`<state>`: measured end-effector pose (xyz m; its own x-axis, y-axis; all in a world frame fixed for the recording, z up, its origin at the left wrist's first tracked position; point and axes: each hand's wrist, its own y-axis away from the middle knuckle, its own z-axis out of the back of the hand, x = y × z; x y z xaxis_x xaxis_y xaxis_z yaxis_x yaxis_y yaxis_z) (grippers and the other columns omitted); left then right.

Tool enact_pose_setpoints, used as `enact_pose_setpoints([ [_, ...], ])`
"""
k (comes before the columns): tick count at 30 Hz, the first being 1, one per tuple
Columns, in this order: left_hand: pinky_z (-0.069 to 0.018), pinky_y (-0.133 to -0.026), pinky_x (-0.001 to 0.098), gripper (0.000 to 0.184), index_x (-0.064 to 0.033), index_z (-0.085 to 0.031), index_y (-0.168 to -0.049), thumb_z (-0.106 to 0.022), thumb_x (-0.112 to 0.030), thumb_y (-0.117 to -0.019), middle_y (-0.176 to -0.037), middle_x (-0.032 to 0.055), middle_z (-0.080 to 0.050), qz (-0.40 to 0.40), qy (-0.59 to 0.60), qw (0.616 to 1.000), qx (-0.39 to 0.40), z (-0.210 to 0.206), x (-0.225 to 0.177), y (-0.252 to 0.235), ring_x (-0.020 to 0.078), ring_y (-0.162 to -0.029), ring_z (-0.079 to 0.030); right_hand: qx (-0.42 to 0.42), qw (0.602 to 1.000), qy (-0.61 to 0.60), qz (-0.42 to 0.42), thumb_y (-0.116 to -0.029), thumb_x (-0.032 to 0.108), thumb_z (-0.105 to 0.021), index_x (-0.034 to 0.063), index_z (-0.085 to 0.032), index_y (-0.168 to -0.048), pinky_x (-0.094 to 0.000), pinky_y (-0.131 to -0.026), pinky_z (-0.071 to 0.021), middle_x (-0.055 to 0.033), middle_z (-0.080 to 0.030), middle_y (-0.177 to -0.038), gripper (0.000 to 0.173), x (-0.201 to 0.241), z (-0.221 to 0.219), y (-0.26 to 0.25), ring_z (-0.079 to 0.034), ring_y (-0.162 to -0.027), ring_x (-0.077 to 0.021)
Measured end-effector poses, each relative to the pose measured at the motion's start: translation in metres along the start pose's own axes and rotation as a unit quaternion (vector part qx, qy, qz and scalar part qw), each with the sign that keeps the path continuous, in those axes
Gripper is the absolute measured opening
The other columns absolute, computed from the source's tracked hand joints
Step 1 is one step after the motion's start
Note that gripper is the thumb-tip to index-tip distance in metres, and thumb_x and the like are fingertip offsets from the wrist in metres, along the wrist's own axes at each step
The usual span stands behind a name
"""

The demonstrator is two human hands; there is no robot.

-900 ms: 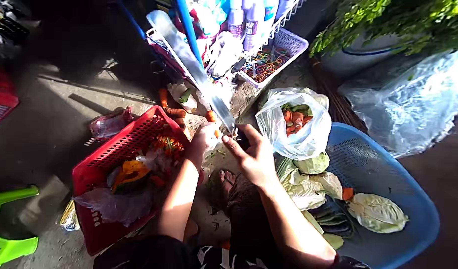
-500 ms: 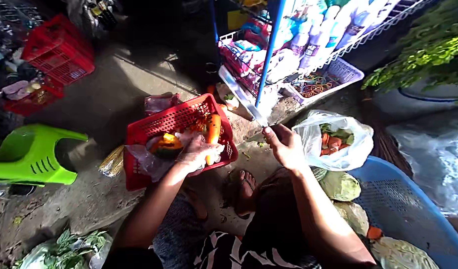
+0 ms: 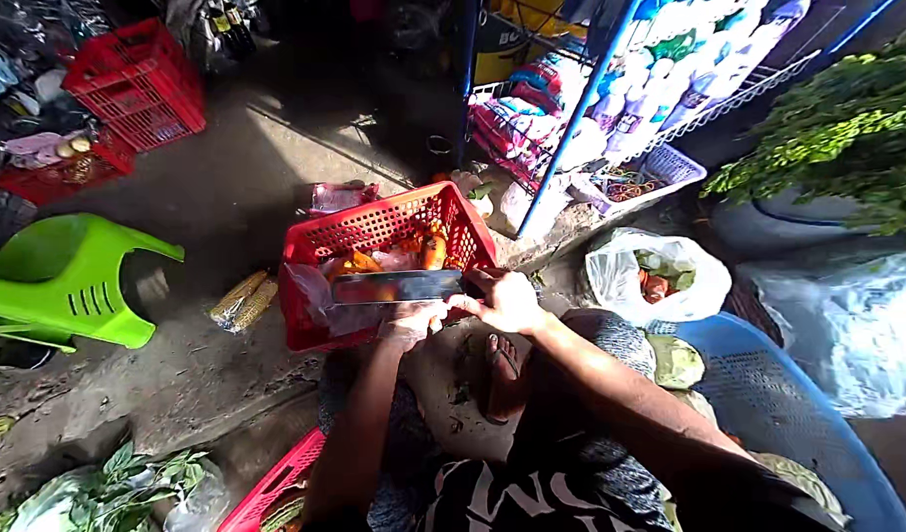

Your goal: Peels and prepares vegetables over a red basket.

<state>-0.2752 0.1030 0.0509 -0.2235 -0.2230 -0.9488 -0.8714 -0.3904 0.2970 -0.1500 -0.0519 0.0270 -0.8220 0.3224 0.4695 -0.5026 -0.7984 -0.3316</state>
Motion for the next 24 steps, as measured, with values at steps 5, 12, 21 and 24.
enact_pose_setpoints([
  [5,-0.0524,-0.065,0.022,0.016,-0.0056,-0.062,-0.092,-0.058,0.01,-0.092,-0.072,-0.0031,-0.062,0.023,0.045,0.999,-0.003,0.017,0.006,0.013,0.0051,-0.065,-0.058,0.013,0.999,-0.022,0.023,-0.0972,0.073,-0.042,-0.0013,-0.073,-0.097,-0.0578,-0.066,-0.055,-0.0188,-0.072,-0.082,0.081,0.004,-0.02,-0.002,-0.071,-0.076,-0.0367],
  [12,-0.0417,-0.045,0.0179,0.021,-0.0062,-0.048,-0.102,-0.052,0.009,-0.0888,-0.071,-0.0013,-0.054,0.03,0.155,0.987,0.038,0.036,0.012,0.005,0.0042,-0.052,-0.049,0.066,0.996,-0.01,-0.06,-0.0982,0.065,-0.05,-0.0006,-0.074,-0.107,-0.0675,-0.074,-0.0538,-0.0228,-0.073,-0.092,0.071,-0.026,-0.035,-0.025,-0.072,-0.087,-0.0444],
  [21,-0.0446,-0.048,0.0188,0.016,-0.0066,-0.051,-0.095,-0.052,0.009,-0.0912,-0.069,-0.0012,-0.056,0.032,0.153,0.988,-0.011,0.041,0.01,0.0,0.0049,-0.053,-0.052,0.101,0.993,-0.016,-0.065,-0.0993,0.066,-0.046,0.0009,-0.074,-0.106,-0.0657,-0.074,-0.0537,-0.021,-0.073,-0.087,0.071,0.015,-0.017,-0.033,-0.071,-0.085,-0.043],
  [24,-0.045,-0.051,0.0177,0.026,-0.008,-0.058,-0.078,-0.05,0.012,-0.0909,-0.061,-0.0036,-0.057,0.05,0.141,0.988,-0.039,0.035,0.008,0.004,0.0029,-0.052,-0.052,0.086,0.996,0.015,0.007,-0.0995,0.072,-0.038,0.0001,-0.073,-0.104,-0.0616,-0.069,-0.0548,-0.0206,-0.073,-0.087,0.08,0.02,-0.031,-0.027,-0.072,-0.083,-0.0419],
])
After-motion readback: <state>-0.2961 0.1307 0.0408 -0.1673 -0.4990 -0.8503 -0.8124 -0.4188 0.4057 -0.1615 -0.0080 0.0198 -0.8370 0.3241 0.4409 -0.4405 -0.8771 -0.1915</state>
